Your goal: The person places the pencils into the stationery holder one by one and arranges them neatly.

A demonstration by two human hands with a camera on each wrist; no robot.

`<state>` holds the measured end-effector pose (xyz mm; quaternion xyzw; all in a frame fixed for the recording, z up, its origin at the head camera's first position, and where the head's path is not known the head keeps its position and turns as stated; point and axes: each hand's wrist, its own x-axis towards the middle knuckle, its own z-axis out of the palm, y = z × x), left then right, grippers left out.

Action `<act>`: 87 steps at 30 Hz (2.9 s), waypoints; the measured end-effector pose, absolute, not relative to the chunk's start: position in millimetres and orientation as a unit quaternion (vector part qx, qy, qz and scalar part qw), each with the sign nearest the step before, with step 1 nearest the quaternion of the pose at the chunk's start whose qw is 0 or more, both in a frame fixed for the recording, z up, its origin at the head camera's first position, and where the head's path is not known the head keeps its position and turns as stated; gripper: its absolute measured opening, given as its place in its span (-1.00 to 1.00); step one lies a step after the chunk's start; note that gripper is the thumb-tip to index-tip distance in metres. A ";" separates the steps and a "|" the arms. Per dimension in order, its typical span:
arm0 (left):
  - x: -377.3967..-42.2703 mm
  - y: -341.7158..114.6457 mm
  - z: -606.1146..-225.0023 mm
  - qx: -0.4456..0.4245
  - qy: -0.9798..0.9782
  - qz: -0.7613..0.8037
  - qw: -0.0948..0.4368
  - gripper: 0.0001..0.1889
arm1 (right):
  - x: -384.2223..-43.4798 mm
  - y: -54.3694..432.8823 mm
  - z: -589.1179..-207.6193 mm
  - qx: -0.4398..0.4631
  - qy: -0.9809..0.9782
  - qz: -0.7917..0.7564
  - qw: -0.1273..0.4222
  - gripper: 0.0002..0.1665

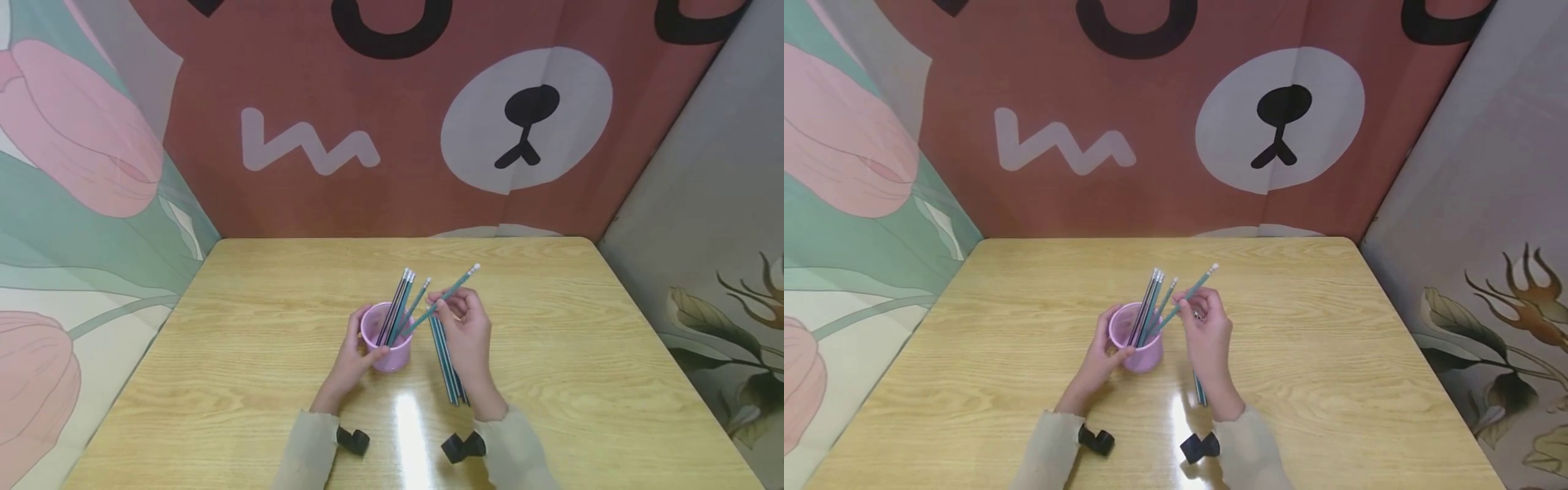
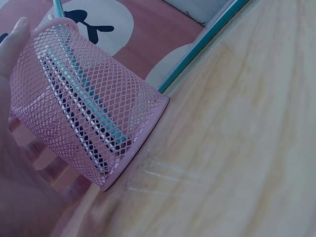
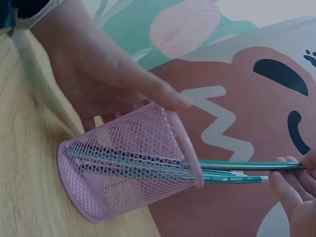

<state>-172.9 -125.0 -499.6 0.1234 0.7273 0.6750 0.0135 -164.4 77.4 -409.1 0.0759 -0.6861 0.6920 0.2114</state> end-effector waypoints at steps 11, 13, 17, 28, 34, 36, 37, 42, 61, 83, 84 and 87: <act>-174.0 -124.7 -501.0 0.138 0.726 0.673 0.004 -0.06 | -174.0 67.3 -422.4 0.051 -0.767 0.621 0.157 -0.76; -174.0 -124.6 -501.3 0.137 0.728 0.672 0.005 -0.06 | -175.5 66.3 -426.0 0.048 -0.778 0.607 0.156 -0.73; -174.0 -124.3 -501.6 0.132 0.732 0.668 0.008 -0.08 | -177.1 65.4 -431.2 0.052 -0.791 0.587 0.164 -0.68; -174.0 -124.5 -500.6 0.128 0.733 0.667 0.005 -0.05 | -179.5 66.3 -432.0 0.048 -0.813 0.557 0.165 -0.74; -174.1 -123.8 -499.9 0.124 0.735 0.666 0.014 -0.08 | -178.3 67.4 -431.1 0.038 -0.825 0.541 0.162 -0.73; -174.3 -123.8 -500.1 0.125 0.736 0.665 0.014 -0.10 | -178.2 67.8 -431.5 0.036 -0.824 0.542 0.159 -0.73; -174.4 -123.8 -500.2 0.123 0.737 0.665 0.015 -0.10 | -178.5 67.9 -432.0 0.036 -0.824 0.542 0.158 -0.73; -174.5 -124.3 -500.8 0.118 0.737 0.665 0.017 -0.11 | -180.3 69.6 -434.3 0.036 -0.830 0.534 0.157 -0.73; -171.8 -124.8 -498.0 0.109 0.734 0.671 0.015 -0.12 | -190.0 92.6 -441.8 -0.019 -0.833 0.533 0.144 -0.69; -172.5 -123.7 -498.2 0.111 0.735 0.668 0.019 -0.11 | -191.2 112.4 -458.7 -0.089 -0.884 0.459 0.022 -0.58; -172.6 -123.9 -498.3 0.112 0.735 0.668 0.019 -0.11 | -191.2 112.7 -459.6 -0.089 -0.886 0.455 0.019 -0.58; -172.8 -124.3 -498.5 0.113 0.734 0.669 0.018 -0.09 | -191.4 113.8 -462.8 -0.088 -0.890 0.448 0.015 -0.59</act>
